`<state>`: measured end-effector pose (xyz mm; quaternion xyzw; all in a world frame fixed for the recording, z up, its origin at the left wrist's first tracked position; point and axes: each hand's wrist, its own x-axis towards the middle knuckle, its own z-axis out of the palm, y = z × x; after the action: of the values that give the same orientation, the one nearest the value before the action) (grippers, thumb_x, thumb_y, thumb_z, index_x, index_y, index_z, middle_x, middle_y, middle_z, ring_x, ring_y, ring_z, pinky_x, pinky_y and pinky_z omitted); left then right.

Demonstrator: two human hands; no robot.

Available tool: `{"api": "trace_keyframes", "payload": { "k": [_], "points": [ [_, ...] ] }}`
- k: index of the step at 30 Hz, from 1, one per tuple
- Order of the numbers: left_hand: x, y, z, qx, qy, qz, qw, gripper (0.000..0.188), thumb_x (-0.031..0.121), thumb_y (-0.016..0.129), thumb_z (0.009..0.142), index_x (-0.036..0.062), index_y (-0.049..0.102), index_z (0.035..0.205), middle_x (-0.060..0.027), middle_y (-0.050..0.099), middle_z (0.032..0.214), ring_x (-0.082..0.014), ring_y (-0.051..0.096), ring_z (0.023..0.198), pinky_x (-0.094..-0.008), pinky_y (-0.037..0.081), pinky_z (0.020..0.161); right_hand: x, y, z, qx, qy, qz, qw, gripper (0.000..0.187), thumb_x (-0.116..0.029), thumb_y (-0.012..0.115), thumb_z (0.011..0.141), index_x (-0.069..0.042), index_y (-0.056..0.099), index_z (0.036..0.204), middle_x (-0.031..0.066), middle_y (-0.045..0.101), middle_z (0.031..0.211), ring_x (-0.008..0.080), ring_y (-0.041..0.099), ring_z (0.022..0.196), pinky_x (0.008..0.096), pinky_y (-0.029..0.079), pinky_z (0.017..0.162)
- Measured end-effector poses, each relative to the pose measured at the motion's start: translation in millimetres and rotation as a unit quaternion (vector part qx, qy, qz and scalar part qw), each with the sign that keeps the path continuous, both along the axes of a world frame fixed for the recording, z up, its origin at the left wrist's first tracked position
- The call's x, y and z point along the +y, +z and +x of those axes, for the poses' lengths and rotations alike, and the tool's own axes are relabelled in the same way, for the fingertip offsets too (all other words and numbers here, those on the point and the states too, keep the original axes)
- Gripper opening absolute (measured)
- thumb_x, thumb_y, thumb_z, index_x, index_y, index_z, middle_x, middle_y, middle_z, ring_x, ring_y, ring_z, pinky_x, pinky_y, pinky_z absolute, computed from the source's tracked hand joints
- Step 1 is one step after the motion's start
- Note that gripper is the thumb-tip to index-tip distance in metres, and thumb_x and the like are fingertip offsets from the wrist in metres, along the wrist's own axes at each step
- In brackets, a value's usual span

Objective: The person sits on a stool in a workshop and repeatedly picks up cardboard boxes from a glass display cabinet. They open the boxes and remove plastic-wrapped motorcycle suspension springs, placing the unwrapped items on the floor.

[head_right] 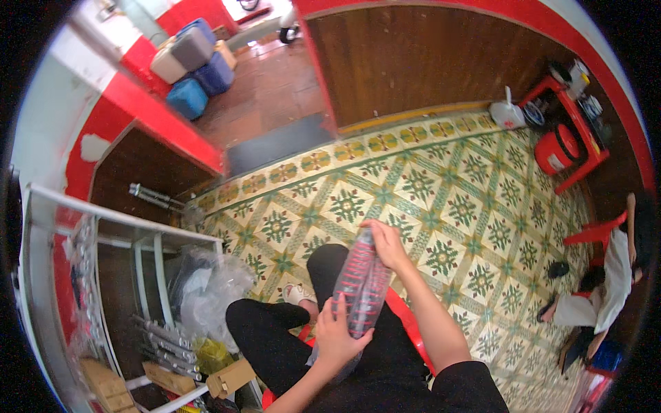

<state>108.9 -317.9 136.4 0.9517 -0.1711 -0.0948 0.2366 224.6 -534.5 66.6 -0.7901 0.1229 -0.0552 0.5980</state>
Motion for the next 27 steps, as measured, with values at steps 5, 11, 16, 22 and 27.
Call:
{"api": "trace_keyframes", "payload": {
  "k": [5,11,16,22,27],
  "points": [
    [-5,-6,9,0.003,-0.030,-0.049,0.998,0.105,0.041,0.081,0.062,0.0001,0.029,0.143,-0.0238,0.041,0.129,-0.0405,0.046,0.112,-0.0481,0.042,0.093,-14,2,3,-0.046,-0.012,0.049,0.998,0.042,-0.029,0.036,0.099,-0.001,0.067,0.105,0.0148,0.069,0.093,0.0240,0.064,0.087,0.0339,0.047,0.084],
    [-15,-9,17,0.016,-0.044,-0.091,0.995,0.103,0.040,0.082,0.061,0.0025,0.031,0.143,-0.0212,0.042,0.128,-0.0376,0.049,0.110,-0.0470,0.044,0.091,-32,10,-7,-0.042,-0.057,0.018,0.997,0.044,-0.028,0.035,0.100,0.000,0.068,0.104,0.0124,0.069,0.096,0.0208,0.063,0.091,0.0323,0.045,0.086],
    [-17,-2,10,0.005,-0.046,-0.066,0.997,0.100,0.046,0.079,0.061,0.0073,0.035,0.143,-0.0194,0.044,0.128,-0.0363,0.050,0.109,-0.0456,0.045,0.090,-44,-3,-21,-0.034,-0.083,0.008,0.996,0.045,-0.030,0.036,0.100,0.001,0.068,0.103,0.0102,0.069,0.097,0.0175,0.061,0.091,0.0303,0.044,0.086],
    [5,-7,4,0.029,-0.002,-0.101,0.994,0.102,0.048,0.077,0.064,0.0102,0.030,0.146,-0.0178,0.042,0.130,-0.0365,0.048,0.111,-0.0458,0.044,0.091,-20,2,-5,-0.044,-0.046,-0.046,0.997,0.040,-0.027,0.040,0.100,0.002,0.067,0.103,0.0089,0.069,0.097,0.0157,0.060,0.089,0.0287,0.044,0.085],
    [27,-21,0,0.012,0.030,-0.155,0.987,0.104,0.050,0.076,0.064,0.0129,0.027,0.148,-0.0179,0.044,0.129,-0.0370,0.051,0.108,-0.0460,0.046,0.091,-4,2,7,-0.017,-0.034,-0.061,0.997,0.036,-0.022,0.041,0.099,0.002,0.067,0.099,0.0067,0.067,0.091,0.0146,0.058,0.083,0.0282,0.045,0.079]
  ]
}}
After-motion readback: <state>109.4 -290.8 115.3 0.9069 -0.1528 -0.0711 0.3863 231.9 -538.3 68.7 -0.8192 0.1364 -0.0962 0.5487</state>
